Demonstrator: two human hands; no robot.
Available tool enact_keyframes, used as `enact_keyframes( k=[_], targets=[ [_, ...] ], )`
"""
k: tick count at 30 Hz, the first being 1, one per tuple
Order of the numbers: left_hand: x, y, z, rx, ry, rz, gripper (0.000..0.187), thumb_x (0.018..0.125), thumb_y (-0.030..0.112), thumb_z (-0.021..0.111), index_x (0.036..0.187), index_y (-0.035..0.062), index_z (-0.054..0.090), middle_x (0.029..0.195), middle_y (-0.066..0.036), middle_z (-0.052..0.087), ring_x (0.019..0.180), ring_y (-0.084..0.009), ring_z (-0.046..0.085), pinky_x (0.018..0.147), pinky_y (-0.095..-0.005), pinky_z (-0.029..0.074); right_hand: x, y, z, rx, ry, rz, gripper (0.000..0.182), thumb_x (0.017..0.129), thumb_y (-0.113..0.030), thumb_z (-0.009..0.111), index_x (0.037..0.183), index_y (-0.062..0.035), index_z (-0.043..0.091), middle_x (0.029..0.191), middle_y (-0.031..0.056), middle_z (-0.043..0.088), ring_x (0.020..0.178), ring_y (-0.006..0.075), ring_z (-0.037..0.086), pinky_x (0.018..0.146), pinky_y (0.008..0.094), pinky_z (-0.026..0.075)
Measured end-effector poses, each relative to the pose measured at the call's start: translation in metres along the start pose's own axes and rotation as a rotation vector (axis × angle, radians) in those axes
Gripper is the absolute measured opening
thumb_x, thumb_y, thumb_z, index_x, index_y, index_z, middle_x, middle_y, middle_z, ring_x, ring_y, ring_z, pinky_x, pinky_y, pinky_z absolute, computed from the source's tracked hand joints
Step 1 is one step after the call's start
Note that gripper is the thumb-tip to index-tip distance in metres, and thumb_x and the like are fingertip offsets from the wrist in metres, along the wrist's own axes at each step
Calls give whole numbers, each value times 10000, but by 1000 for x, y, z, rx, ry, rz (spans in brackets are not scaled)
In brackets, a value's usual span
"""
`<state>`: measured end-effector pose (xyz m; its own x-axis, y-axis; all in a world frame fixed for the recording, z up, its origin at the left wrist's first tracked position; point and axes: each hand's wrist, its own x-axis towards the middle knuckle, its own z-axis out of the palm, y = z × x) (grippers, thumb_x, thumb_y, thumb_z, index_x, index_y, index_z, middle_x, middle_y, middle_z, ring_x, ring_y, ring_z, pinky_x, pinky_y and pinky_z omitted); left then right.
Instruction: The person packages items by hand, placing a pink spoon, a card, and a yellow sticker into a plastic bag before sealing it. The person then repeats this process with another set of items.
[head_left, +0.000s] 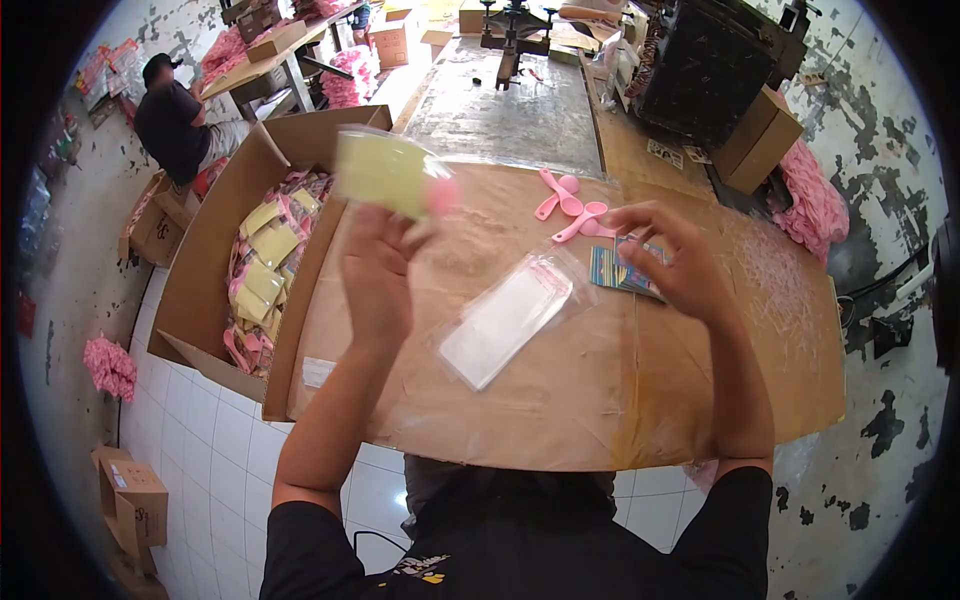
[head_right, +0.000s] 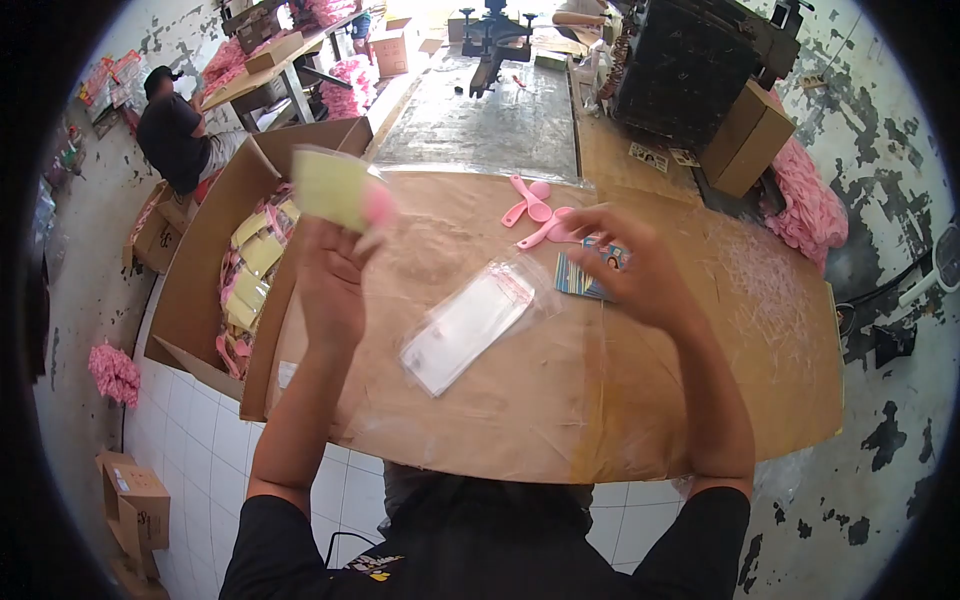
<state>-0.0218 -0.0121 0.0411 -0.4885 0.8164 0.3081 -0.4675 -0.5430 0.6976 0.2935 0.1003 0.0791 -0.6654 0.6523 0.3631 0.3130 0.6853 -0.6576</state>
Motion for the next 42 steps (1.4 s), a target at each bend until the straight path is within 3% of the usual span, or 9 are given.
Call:
enact_keyframes(
  k=[3, 6, 9, 18, 24, 27, 30, 36, 42],
  targets=[
    [11, -21, -26, 280, -48, 7, 429, 1114, 348, 451, 1348, 39, 636, 1379, -102, 624, 1235, -196, 626, 1033, -393, 500, -13, 54, -25, -478, 86, 76, 379, 957, -259, 757, 1262, -40, 704, 1219, 138, 678, 1144, 246, 656, 981, 403, 516],
    [-1, -52, -27, 1066, -401, -59, 386, 925, 303, 799, 1232, 74, 748, 1015, -49, 731, 859, -144, 657, 725, -326, 537, -29, 86, -34, -409, -69, 254, 371, 935, -249, 778, 1240, -44, 727, 1163, 138, 683, 1138, 250, 648, 995, 407, 503],
    [-17, -68, -17, 1483, -568, 129, 336, 885, 257, 818, 1159, 66, 770, 1006, -99, 695, 851, -220, 653, 793, -345, 532, -31, 94, -30, -268, -100, 379, 314, 917, -218, 784, 1172, -37, 753, 1081, 104, 693, 1082, 231, 657, 960, 403, 497],
    [-6, -71, -2, 1194, -462, -269, 305, 900, 134, 793, 1167, 3, 721, 969, -94, 734, 799, -171, 674, 755, -332, 547, -32, 117, -33, -169, 75, 304, 202, 879, -88, 775, 1059, -16, 718, 949, 58, 688, 903, 171, 663, 783, 335, 508],
    [-1, -65, -8, 1146, -523, -369, 306, 941, 104, 773, 1210, -7, 679, 997, -84, 770, 844, -121, 706, 797, -301, 566, -23, 56, -7, 457, 90, 292, 263, 911, -72, 735, 1165, -19, 689, 967, 66, 721, 849, 154, 664, 747, 325, 523],
    [-3, -74, -18, 793, -494, -307, 299, 986, 102, 743, 1238, -5, 622, 982, -121, 777, 919, -141, 736, 825, -294, 579, -6, 11, 8, -68, -156, 163, 266, 922, -63, 714, 1188, -44, 704, 969, 63, 730, 861, 112, 662, 736, 304, 523],
    [0, -62, -17, 472, -450, -449, 314, 1002, 94, 734, 1255, -4, 576, 994, -155, 781, 954, -172, 751, 824, -296, 592, 11, 17, 19, -124, -68, 11, 266, 935, -64, 697, 1200, -65, 723, 978, 58, 735, 830, 71, 640, 695, 276, 509],
    [-5, -50, -7, 466, -386, -461, 426, 974, 63, 761, 1326, -15, 534, 1035, -159, 785, 917, -172, 762, 786, -278, 602, 25, 13, 40, 241, 112, 43, 238, 947, -31, 674, 1173, -57, 741, 1061, 54, 753, 810, 98, 635, 653, 272, 482],
    [-8, -50, -5, 487, -455, -469, 529, 964, 43, 762, 1414, -45, 497, 1042, -169, 784, 966, -178, 767, 838, -284, 611, 19, 10, 42, 7, 37, -86, 279, 929, -14, 699, 1194, -84, 753, 1003, 48, 726, 697, 96, 567, 607, 261, 456]
  ],
)
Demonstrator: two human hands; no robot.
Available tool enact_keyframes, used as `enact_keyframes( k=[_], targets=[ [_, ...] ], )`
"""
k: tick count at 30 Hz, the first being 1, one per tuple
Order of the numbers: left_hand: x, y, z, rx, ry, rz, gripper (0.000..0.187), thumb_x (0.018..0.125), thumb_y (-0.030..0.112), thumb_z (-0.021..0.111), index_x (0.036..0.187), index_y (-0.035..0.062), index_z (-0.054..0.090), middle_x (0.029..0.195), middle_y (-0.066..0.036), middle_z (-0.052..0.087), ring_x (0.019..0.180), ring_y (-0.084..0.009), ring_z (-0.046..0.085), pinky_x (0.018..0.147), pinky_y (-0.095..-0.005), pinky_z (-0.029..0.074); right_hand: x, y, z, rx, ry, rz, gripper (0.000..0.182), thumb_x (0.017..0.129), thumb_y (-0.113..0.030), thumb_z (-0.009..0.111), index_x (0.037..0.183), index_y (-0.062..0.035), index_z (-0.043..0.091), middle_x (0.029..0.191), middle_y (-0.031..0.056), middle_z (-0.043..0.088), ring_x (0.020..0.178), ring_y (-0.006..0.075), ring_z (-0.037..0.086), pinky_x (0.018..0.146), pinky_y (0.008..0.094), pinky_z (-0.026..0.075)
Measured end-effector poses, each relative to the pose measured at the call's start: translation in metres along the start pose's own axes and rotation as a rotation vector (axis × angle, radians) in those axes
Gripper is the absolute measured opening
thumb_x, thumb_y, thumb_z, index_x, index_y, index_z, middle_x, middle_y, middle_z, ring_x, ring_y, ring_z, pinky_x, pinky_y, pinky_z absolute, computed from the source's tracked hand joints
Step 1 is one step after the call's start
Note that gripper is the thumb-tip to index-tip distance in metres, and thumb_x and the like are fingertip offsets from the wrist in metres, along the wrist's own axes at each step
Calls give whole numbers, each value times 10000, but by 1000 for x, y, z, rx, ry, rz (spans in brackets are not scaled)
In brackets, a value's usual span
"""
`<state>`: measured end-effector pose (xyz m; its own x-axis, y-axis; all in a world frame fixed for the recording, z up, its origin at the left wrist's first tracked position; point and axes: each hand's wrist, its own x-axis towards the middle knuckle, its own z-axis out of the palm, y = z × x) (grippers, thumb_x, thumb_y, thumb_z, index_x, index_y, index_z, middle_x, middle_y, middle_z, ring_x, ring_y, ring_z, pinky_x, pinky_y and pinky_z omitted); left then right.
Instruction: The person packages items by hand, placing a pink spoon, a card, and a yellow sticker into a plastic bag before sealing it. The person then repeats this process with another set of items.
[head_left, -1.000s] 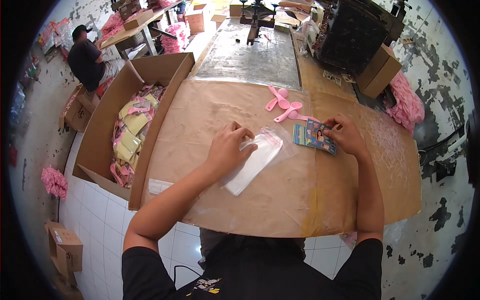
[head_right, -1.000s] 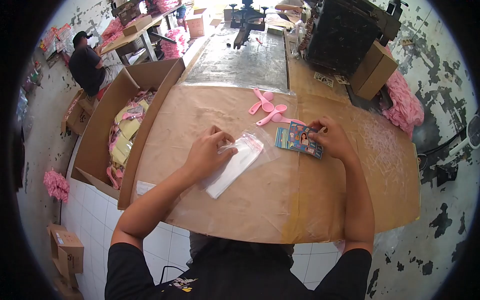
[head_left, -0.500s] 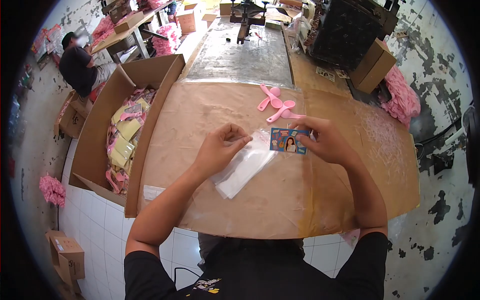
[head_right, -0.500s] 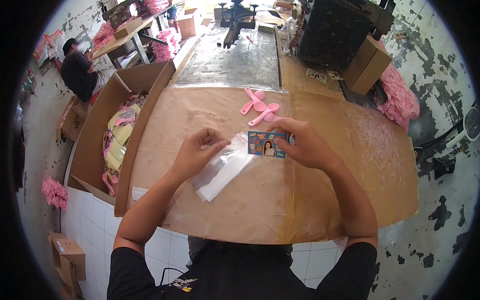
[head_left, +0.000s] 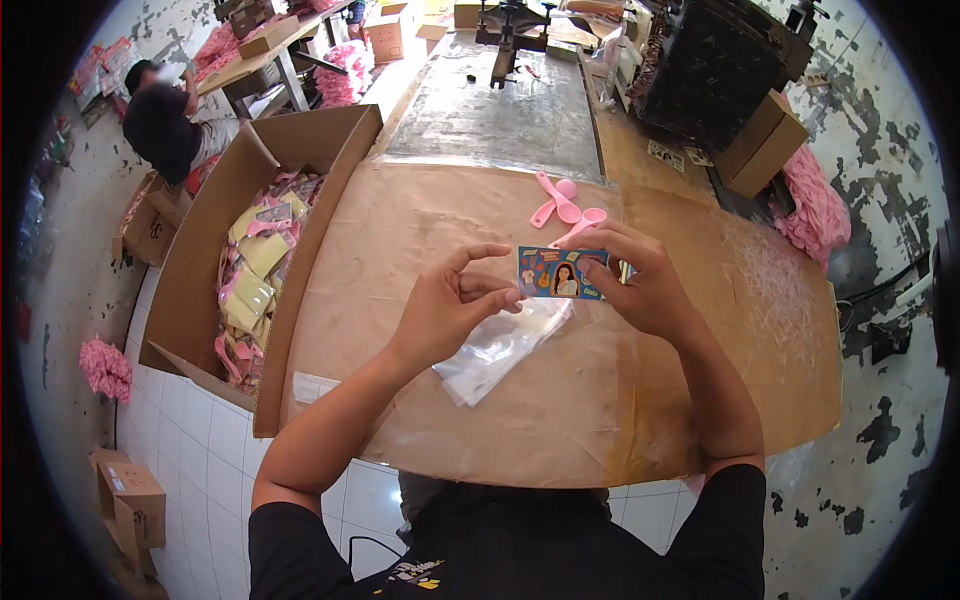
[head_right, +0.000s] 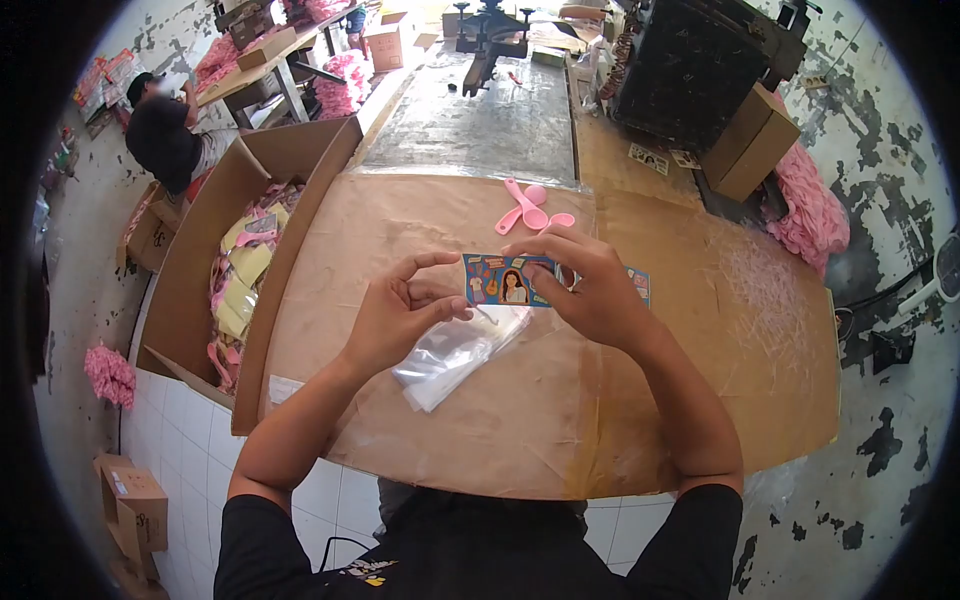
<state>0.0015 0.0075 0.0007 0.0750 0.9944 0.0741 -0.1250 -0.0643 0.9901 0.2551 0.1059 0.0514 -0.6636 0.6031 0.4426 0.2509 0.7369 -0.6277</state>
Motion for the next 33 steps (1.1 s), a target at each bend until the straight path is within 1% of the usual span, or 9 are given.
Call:
enact_keyframes(
  k=[3, 12, 15, 18, 21, 24, 27, 30, 33],
  targets=[
    [-2, -4, 3, 18, 11, 39, 543, 972, 75, 764, 1436, -30, 501, 1043, -156, 790, 963, -156, 763, 813, -273, 600, 0, -2, 0, 20, 79, -16, 281, 922, -5, 703, 1182, -92, 762, 988, 57, 717, 692, 128, 572, 609, 279, 460],
    [-8, -6, 10, 200, -19, 66, 544, 969, 69, 763, 1462, 20, 538, 1039, -127, 801, 951, -110, 745, 820, -275, 588, -1, -12, 2, -134, -142, -265, 321, 896, 4, 753, 1211, -58, 746, 967, 55, 733, 840, 134, 678, 708, 282, 533],
    [-11, -7, 16, 295, -74, 100, 556, 978, 9, 726, 1486, 6, 499, 1087, -162, 785, 999, -145, 741, 835, -280, 598, -8, -26, 20, 191, -102, 166, 252, 909, -72, 800, 1153, -23, 759, 918, 28, 720, 778, 103, 657, 704, 254, 526],
    [-12, 0, 17, 353, -82, 31, 542, 985, 18, 720, 1480, -2, 502, 1075, -147, 785, 970, -130, 737, 812, -270, 592, -15, -14, 41, 377, 132, 213, 228, 914, -138, 828, 1090, -3, 773, 918, 20, 730, 710, 76, 623, 683, 227, 513],
    [-13, 2, 17, 172, -79, -41, 523, 992, 27, 714, 1472, -3, 511, 1055, -134, 784, 921, -107, 729, 787, -254, 586, -21, -6, 44, 340, -10, 224, 218, 979, -222, 766, 1059, -19, 772, 893, 79, 749, 780, 138, 669, 684, 277, 531],
    [-13, 3, 16, 232, -70, -42, 499, 1000, 32, 703, 1463, -1, 520, 1018, -121, 778, 882, -86, 717, 743, -234, 588, -16, -2, 38, 260, -163, 29, 231, 1014, -254, 706, 1028, -35, 779, 992, 110, 749, 925, 191, 691, 803, 332, 544],
    [-11, 4, 19, 192, -27, -114, 451, 1016, 42, 684, 1442, 1, 540, 1012, -104, 771, 874, -74, 712, 693, -218, 585, -3, 32, 9, -56, -53, 128, 211, 989, -241, 687, 1046, -58, 776, 1102, 134, 730, 1041, 274, 679, 916, 415, 523],
    [-8, -5, 14, 141, -33, -91, 391, 1031, 54, 667, 1406, -4, 569, 1024, -81, 762, 876, -70, 712, 676, -211, 589, -4, 69, -11, -653, 58, 131, 200, 926, -196, 695, 1063, -67, 764, 1115, 135, 714, 1064, 317, 664, 962, 459, 496],
    [-7, -4, 13, 137, -23, -122, 352, 1040, 65, 661, 1376, -9, 588, 1049, -67, 756, 869, -69, 712, 690, -211, 590, -6, 85, -7, -608, 10, 379, 221, 888, -193, 705, 1067, -72, 752, 1068, 122, 709, 1097, 313, 641, 977, 465, 476]
  ],
)
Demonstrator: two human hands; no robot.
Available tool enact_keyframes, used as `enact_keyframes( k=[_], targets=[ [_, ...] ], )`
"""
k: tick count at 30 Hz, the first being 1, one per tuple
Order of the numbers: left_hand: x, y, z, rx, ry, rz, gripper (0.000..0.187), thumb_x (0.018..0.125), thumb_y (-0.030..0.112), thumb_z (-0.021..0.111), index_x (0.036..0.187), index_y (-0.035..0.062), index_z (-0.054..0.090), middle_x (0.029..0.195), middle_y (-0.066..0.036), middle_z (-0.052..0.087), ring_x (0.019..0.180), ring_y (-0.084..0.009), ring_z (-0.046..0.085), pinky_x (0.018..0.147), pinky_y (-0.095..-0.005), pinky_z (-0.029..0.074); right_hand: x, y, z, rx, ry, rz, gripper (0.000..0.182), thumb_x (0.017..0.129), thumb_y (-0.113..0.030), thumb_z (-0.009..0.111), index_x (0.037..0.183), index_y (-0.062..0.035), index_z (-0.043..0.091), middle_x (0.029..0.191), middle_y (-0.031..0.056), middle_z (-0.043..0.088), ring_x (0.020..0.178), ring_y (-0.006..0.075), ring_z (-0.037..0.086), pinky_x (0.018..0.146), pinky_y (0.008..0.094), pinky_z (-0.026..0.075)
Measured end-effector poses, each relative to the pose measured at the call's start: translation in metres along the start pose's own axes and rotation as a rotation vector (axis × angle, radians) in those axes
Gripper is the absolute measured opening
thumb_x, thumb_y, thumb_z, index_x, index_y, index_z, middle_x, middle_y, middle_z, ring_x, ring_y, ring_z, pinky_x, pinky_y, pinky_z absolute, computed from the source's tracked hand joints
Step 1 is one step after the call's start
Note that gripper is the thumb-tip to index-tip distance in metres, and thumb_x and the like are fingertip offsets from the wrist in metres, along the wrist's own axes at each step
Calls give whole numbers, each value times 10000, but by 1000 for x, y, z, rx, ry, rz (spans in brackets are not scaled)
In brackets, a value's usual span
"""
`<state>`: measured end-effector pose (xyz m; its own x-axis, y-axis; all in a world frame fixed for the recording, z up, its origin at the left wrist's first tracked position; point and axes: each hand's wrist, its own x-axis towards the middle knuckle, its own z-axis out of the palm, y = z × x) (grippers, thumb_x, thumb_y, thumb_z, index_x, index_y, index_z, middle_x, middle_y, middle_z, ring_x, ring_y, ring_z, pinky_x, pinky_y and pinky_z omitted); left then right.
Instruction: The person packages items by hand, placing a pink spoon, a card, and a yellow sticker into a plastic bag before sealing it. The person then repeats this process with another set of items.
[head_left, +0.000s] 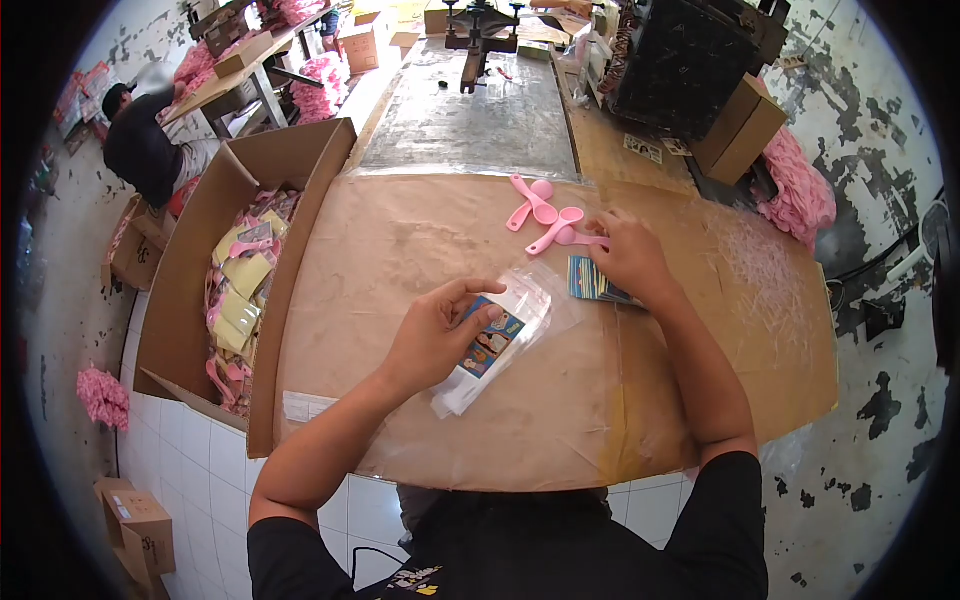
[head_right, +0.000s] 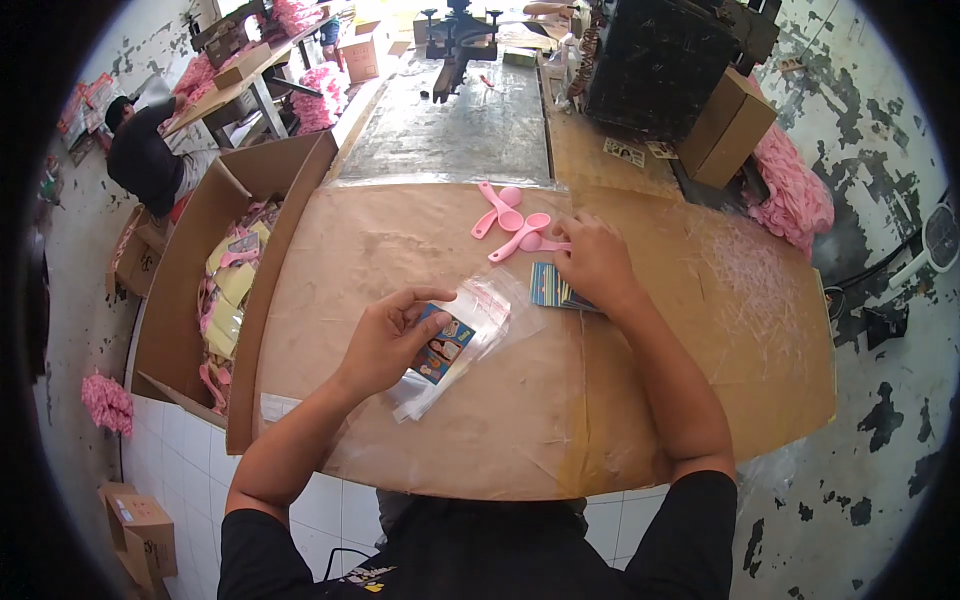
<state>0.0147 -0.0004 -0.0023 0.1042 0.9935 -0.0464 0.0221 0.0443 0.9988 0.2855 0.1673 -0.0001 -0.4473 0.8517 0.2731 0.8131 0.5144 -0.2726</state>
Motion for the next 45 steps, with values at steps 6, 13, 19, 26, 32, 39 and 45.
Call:
enact_keyframes(
  k=[6, 13, 19, 26, 32, 39, 45],
  targets=[
    [1, -6, 1, -39, 4, 61, 326, 1034, 69, 675, 1343, -8, 606, 1040, -55, 746, 897, -60, 702, 728, -218, 582, 3, -2, -5, -110, 142, -242, 163, 892, -125, 688, 1036, -89, 755, 1039, 106, 698, 1120, 297, 621, 1003, 444, 458],
    [-1, 3, -1, -81, 10, 23, 349, 1030, 79, 685, 1357, -9, 601, 1031, -73, 756, 882, -75, 720, 720, -229, 596, -20, -53, -75, 466, -96, -329, 154, 933, -30, 663, 1064, -30, 744, 1046, 85, 732, 912, 224, 683, 816, 359, 534],
    [-2, 3, 2, -103, 12, 26, 353, 1027, 88, 692, 1354, -22, 617, 1044, -84, 768, 885, -79, 721, 727, -232, 599, -27, -73, -74, 738, -172, -234, 131, 950, -4, 663, 1051, -13, 747, 1004, 61, 736, 911, 130, 666, 781, 310, 521],
    [-3, -2, 3, -31, -87, -11, 348, 1034, 125, 695, 1338, -35, 643, 1091, -92, 769, 957, -81, 712, 794, -245, 592, -35, -84, -53, 696, -261, -365, 252, 1028, -137, 613, 1245, -31, 684, 1213, 104, 697, 1195, 252, 644, 942, 355, 526],
    [-5, -4, 8, -173, -231, 93, 366, 1044, 152, 687, 1344, -46, 620, 1146, -99, 759, 1014, -103, 706, 871, -276, 587, -50, -99, -23, 1218, -606, -389, 615, 1108, -403, 432, 1621, -71, 365, 1649, 161, 389, 1563, 305, 300, 1281, 441, 198],
    [-6, 4, -5, -354, -364, 54, 462, 1051, 117, 661, 1453, -40, 497, 1208, -146, 753, 1081, -159, 719, 947, -309, 584, -36, -86, -45, 1054, -341, -540, 330, 1022, -124, 586, 1341, -47, 627, 1477, 151, 582, 1422, 279, 497, 1191, 472, 360],
    [-9, 6, -6, -383, -406, 96, 488, 1056, 142, 656, 1478, -21, 473, 1358, -166, 678, 1219, -197, 676, 1067, -357, 538, -43, -107, -60, 1044, -196, -606, 104, 926, -34, 747, 1018, -77, 723, 1162, 80, 704, 1135, 232, 673, 984, 372, 517]
  ],
)
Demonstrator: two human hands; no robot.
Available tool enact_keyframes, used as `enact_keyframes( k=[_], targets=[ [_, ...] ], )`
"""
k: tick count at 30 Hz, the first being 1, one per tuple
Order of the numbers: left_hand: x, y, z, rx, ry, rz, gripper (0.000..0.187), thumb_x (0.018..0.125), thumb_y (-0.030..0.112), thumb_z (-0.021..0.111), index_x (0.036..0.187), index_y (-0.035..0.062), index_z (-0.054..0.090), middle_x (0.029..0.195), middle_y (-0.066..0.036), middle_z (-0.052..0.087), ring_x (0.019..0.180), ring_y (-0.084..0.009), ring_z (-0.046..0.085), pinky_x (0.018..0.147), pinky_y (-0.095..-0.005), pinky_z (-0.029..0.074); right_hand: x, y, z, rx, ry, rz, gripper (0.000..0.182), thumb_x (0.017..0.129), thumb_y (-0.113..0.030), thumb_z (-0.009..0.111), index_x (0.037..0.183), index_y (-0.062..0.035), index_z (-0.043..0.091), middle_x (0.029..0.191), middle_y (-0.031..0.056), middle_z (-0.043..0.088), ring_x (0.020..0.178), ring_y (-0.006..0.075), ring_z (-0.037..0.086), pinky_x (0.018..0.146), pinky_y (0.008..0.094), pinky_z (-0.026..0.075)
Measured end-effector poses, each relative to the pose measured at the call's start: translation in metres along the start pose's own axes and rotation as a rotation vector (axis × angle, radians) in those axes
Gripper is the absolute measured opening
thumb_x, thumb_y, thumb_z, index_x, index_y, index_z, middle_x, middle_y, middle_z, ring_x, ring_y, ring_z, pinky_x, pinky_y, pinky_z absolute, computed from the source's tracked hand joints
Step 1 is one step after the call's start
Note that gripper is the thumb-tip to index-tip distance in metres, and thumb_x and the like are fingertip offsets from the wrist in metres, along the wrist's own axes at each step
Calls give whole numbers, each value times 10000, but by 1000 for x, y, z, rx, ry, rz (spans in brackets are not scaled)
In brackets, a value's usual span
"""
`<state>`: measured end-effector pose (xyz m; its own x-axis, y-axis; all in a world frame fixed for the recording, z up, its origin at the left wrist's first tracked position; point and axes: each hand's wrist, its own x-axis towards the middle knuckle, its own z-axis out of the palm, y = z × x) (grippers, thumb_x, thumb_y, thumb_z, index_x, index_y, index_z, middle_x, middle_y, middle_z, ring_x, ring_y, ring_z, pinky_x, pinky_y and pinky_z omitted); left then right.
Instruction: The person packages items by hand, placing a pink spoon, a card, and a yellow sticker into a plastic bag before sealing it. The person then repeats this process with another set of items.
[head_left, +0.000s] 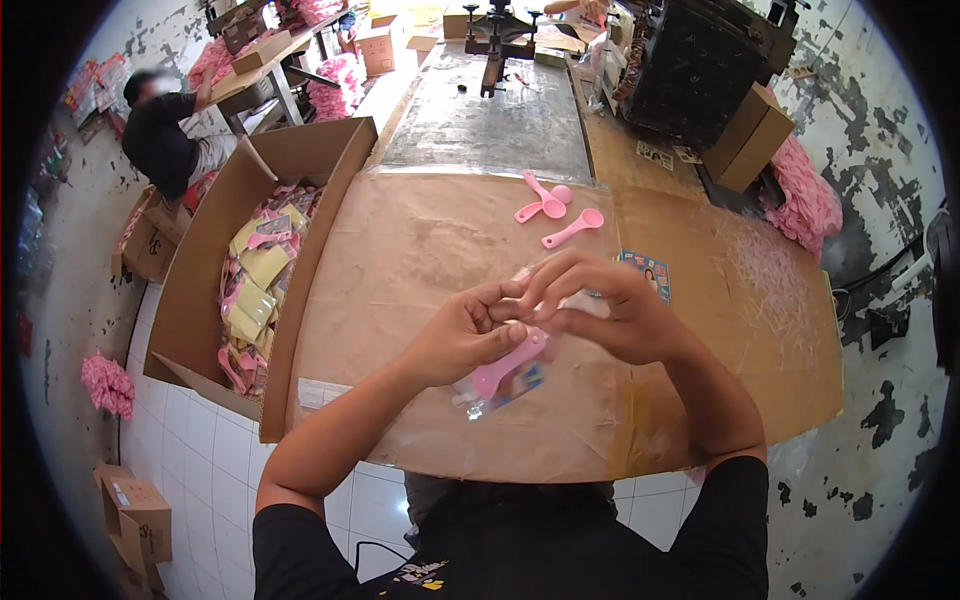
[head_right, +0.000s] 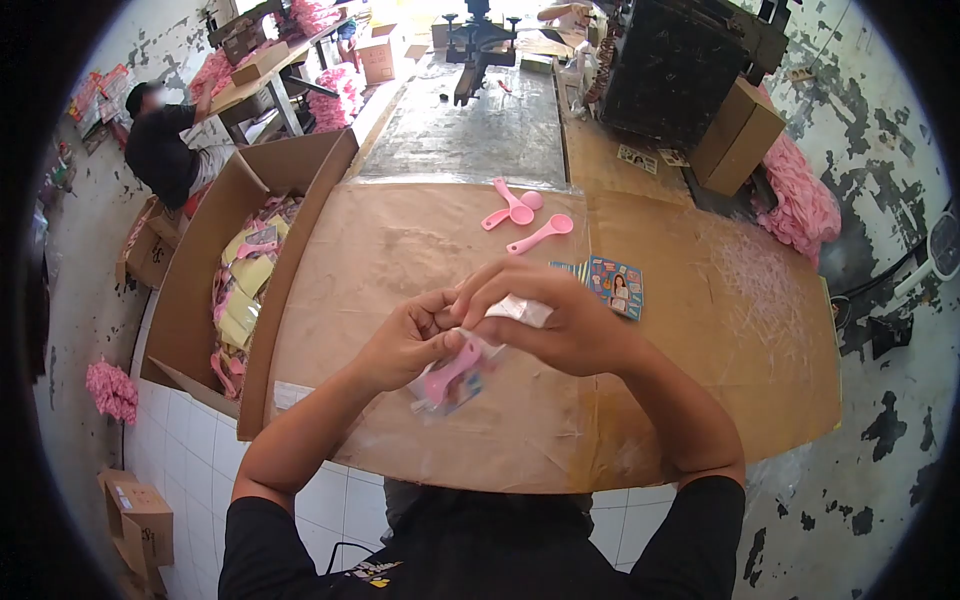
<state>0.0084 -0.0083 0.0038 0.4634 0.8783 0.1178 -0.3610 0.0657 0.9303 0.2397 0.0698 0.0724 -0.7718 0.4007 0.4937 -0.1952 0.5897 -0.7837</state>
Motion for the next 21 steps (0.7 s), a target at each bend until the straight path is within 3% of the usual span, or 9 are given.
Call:
enact_keyframes(
  k=[1, 4, 7, 8, 11, 14, 20, 21],
  targets=[
    [1, 1, 1, 19, 32, 63, 476, 1054, 131, 652, 1473, -19, 484, 1387, -168, 657, 1264, -204, 646, 1095, -364, 513, 3, -7, -2, 56, 52, -6, 93, 919, -39, 753, 996, -81, 722, 1153, 82, 703, 1129, 239, 674, 985, 378, 515],
    [2, 0, 8, 146, 128, 198, 451, 1040, 98, 645, 1459, -11, 520, 1459, -166, 607, 1380, -219, 565, 1168, -381, 439, 17, -50, -11, -635, -85, -233, 100, 895, -26, 748, 967, -84, 710, 1067, 70, 704, 1059, 261, 683, 943, 395, 515],
    [-1, 8, 12, 383, 163, 266, 459, 1009, 76, 657, 1451, 6, 554, 1479, -149, 596, 1416, -223, 532, 1192, -385, 399, 20, -82, -23, -761, 40, -198, 105, 873, -40, 757, 953, -90, 711, 972, 59, 696, 1014, 256, 676, 919, 418, 504],
    [-2, 9, 14, 426, 145, 302, 468, 998, 74, 665, 1450, 11, 562, 1470, -143, 607, 1403, -224, 545, 1185, -385, 405, 21, -85, -24, -862, 11, -167, 95, 886, -47, 758, 965, -67, 710, 910, 69, 691, 910, 250, 685, 829, 408, 525],
    [-8, 14, 20, 545, 102, 313, 511, 976, 96, 700, 1462, 21, 561, 1447, -132, 633, 1376, -236, 573, 1173, -397, 418, 17, -80, -15, -650, 127, -49, 101, 906, -43, 748, 1001, -38, 713, 897, 87, 699, 812, 245, 694, 735, 372, 544],
    [-7, 20, 33, 662, 127, 384, 498, 982, 100, 705, 1450, 6, 562, 1403, -140, 667, 1299, -230, 635, 1120, -389, 470, 18, -84, -12, -658, 116, -41, 108, 928, -33, 730, 1035, -23, 718, 906, 97, 711, 752, 241, 701, 670, 349, 548],
    [-1, 19, 45, 509, 247, 337, 362, 1040, 59, 639, 1390, -16, 590, 1142, -140, 778, 1008, -135, 746, 898, -281, 577, 13, -73, -4, -580, 173, 84, 150, 922, -44, 739, 1070, -39, 716, 967, 105, 715, 832, 246, 718, 721, 357, 553],
    [-2, 21, 45, 473, 252, 315, 341, 1049, 53, 625, 1381, -17, 595, 1091, -135, 793, 965, -117, 752, 860, -263, 586, 13, -68, -2, -680, 234, -18, 157, 903, -44, 748, 1057, -51, 713, 994, 96, 706, 888, 245, 711, 756, 364, 544]
  ],
)
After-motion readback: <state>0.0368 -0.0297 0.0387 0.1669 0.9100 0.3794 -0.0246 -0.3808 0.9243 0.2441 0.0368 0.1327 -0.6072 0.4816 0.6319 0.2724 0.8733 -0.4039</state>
